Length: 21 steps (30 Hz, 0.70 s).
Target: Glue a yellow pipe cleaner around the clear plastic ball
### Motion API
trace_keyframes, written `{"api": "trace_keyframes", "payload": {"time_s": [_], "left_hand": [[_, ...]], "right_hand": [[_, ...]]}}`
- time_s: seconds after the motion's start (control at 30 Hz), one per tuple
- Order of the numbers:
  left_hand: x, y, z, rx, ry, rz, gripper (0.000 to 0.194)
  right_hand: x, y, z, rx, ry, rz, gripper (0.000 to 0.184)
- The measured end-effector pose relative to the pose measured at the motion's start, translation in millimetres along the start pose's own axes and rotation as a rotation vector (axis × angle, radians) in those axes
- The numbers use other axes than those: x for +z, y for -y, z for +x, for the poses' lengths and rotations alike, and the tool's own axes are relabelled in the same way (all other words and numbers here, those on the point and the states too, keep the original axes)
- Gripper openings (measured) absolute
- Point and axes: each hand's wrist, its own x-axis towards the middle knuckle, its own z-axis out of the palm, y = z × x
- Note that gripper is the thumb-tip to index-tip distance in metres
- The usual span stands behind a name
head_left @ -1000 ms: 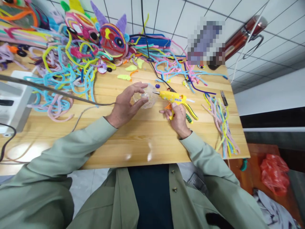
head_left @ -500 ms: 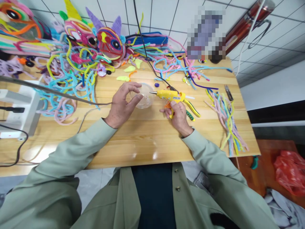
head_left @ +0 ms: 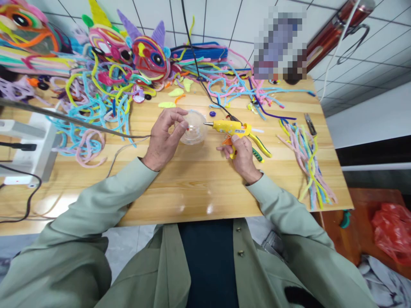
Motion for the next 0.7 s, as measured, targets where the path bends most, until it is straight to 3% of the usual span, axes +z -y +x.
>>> {"api": "trace_keyframes", "payload": {"time_s": [0.37, 0.7], "left_hand": [[-3.5, -6.4, -1.9, 0.038, 0.11, -0.018, 0.043], [-9.3, -1.6, -3.7, -0.021, 0.125, -0.025, 0.054]], "right_hand": [[-0.2, 0.4, -0.4, 0.008, -0.008, -0.004, 0.079], [0.3, 1.8, -0.7, 0.0, -0.002, 0.001, 0.078]]}}
